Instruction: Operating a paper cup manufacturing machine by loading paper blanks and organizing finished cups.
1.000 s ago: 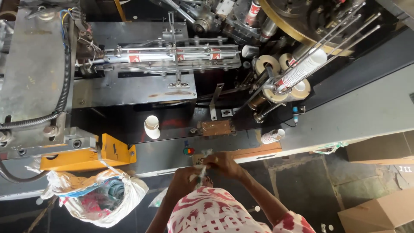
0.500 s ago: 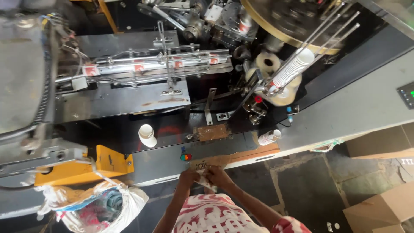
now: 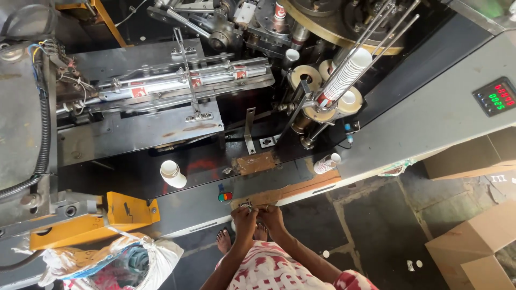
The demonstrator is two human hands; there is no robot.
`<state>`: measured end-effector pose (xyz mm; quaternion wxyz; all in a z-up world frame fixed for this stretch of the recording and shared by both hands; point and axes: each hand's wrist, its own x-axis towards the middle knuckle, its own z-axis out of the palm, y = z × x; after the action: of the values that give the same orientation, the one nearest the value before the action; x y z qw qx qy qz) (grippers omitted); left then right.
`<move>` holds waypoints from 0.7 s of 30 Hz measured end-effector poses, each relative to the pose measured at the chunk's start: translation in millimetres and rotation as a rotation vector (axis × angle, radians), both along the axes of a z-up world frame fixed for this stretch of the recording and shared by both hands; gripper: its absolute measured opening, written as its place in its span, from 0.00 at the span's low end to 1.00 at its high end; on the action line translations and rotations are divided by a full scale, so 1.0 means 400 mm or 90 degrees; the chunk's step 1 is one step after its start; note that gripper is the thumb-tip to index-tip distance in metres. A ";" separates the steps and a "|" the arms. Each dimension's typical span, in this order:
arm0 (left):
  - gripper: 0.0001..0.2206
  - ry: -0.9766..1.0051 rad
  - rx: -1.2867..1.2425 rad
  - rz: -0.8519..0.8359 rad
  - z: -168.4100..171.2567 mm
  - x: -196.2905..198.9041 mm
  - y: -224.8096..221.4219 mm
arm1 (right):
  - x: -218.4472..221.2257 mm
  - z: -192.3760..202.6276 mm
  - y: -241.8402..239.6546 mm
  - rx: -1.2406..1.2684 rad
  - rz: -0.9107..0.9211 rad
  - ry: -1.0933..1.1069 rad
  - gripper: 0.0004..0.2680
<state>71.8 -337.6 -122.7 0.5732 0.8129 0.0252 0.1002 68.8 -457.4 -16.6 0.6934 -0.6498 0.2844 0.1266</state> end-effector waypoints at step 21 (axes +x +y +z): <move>0.06 0.022 0.126 -0.257 0.490 0.022 0.005 | -0.022 0.148 -0.170 -0.421 0.430 -0.553 0.09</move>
<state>80.4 -335.5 73.4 0.4985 0.8553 -0.1381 -0.0284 60.2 -525.3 42.4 0.4303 -0.8753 -0.2186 -0.0310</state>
